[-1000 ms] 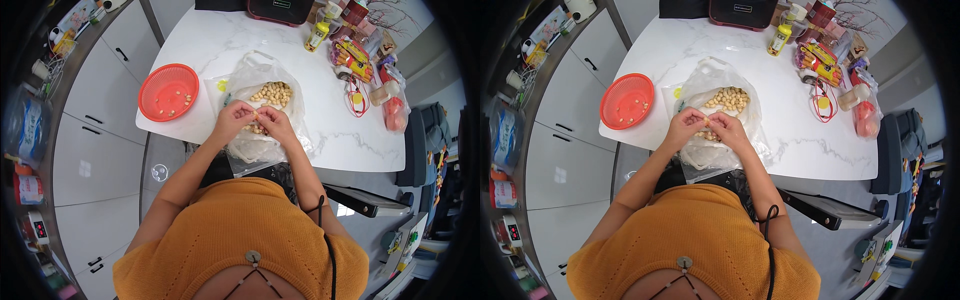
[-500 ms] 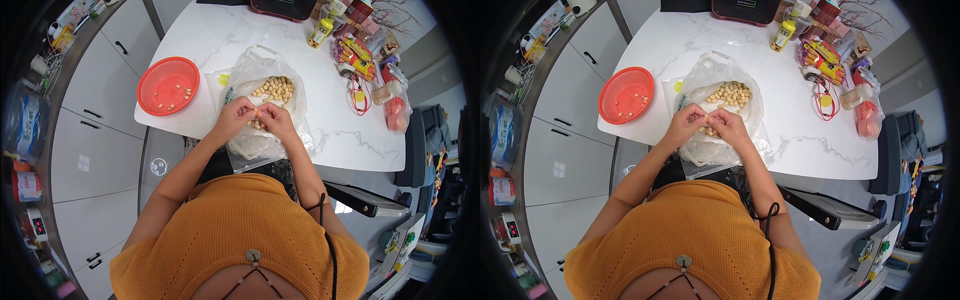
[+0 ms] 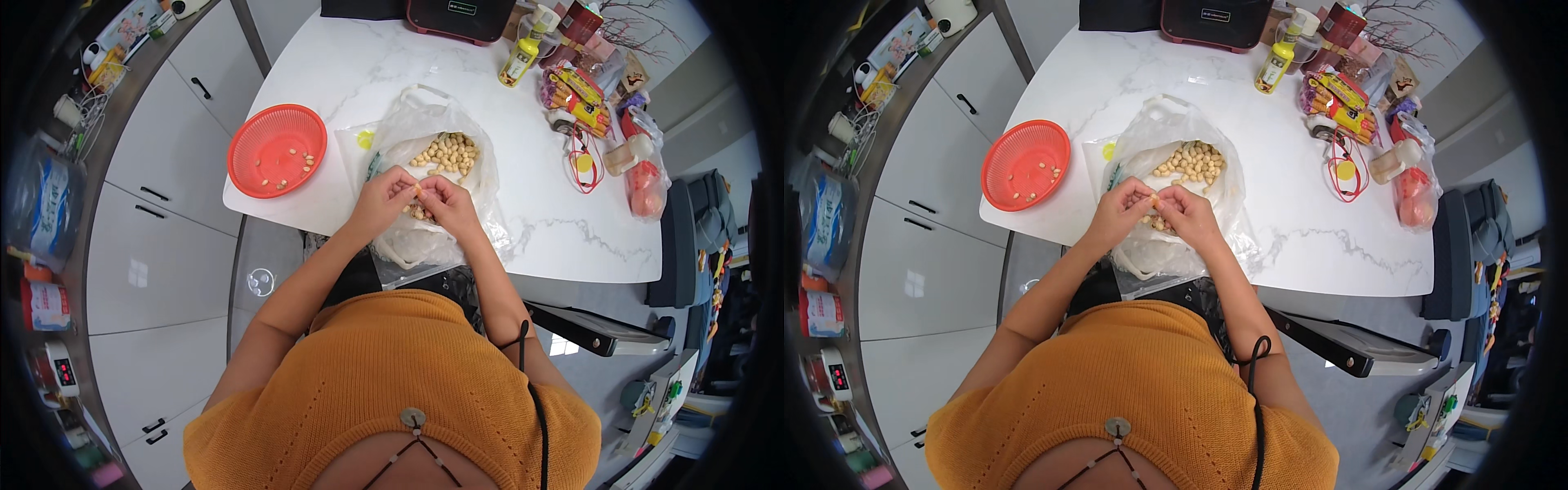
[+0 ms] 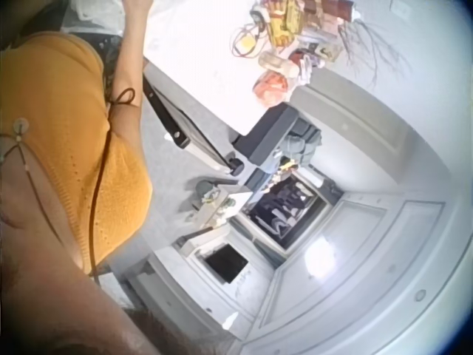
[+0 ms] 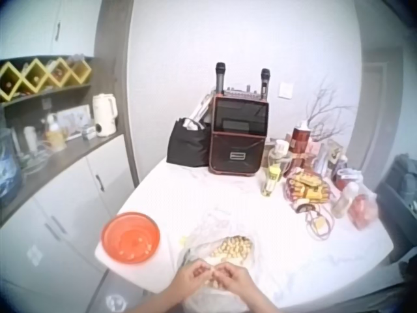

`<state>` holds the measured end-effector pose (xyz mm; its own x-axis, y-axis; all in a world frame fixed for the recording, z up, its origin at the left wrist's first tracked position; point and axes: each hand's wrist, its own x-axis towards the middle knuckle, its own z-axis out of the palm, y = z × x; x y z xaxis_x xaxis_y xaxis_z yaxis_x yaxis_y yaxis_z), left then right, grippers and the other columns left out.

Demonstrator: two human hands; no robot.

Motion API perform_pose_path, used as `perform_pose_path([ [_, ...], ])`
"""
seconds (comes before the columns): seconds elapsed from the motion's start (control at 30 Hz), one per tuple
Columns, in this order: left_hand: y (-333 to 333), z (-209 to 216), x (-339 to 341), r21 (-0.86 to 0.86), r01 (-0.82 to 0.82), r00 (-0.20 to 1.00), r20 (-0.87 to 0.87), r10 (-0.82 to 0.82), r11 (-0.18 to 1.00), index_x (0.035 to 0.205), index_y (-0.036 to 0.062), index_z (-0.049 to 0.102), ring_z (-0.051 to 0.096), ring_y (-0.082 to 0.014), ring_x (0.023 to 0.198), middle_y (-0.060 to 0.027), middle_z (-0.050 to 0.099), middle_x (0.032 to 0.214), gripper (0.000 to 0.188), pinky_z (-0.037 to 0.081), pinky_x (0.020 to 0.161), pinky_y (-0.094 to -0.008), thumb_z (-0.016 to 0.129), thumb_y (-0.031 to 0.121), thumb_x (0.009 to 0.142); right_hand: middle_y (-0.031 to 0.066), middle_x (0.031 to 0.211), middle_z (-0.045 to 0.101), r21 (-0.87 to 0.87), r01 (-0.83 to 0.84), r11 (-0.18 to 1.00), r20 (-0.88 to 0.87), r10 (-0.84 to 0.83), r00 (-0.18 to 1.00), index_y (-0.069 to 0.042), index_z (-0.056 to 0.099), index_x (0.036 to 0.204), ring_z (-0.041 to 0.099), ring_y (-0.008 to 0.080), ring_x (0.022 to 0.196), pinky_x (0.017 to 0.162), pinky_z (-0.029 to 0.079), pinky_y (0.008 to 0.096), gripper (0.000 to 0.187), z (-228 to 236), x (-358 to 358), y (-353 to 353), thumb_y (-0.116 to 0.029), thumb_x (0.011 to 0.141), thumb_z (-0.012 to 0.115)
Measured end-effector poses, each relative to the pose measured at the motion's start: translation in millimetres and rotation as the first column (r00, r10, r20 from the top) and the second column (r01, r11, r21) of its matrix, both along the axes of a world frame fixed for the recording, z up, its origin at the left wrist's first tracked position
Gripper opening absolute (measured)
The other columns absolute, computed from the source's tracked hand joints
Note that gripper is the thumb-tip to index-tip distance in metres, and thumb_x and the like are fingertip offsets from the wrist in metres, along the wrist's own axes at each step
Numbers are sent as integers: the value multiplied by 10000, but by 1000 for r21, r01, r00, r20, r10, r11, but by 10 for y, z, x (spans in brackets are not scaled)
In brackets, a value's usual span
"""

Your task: The person peels peanuts by hand from a clear plastic bag on a white kitchen counter, placing the shells into a red bowl.

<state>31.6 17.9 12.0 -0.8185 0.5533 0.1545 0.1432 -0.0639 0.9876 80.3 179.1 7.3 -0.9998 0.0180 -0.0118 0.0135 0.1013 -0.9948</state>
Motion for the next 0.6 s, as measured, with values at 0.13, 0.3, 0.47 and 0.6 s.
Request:
perform_pose_path([
  [0.13,58,-51,-23,97,-24,998,54,19,995,886,20,528,519,-40,704,3,561,791,56,433,638,-186,562,58,862,4,672,587,161,22,987,-138,1,990,-17,587,930,517,53,605,548,419,207,134,45,30,3,-130,858,591],
  [0.3,27,-1,-15,69,-23,988,153,12,997,891,39,522,476,-43,632,4,552,760,63,386,557,-178,531,101,888,96,669,583,368,39,929,-171,27,985,-28,557,893,569,200,618,577,441,300,184,139,31,-78,-208,891,523],
  [0.47,22,-92,-42,83,-85,983,171,70,993,906,55,524,462,-44,621,8,542,749,58,370,542,-172,514,111,899,161,697,579,522,53,851,-175,46,984,-48,485,841,572,345,669,584,434,406,253,184,-23,-180,-273,930,413],
  [0.6,10,-119,-39,120,-117,983,152,99,986,907,54,525,455,-42,623,6,539,751,56,372,545,-172,504,106,902,164,693,576,575,82,814,-208,49,977,-51,469,836,561,370,673,588,424,437,266,102,-64,-216,-284,936,389],
])
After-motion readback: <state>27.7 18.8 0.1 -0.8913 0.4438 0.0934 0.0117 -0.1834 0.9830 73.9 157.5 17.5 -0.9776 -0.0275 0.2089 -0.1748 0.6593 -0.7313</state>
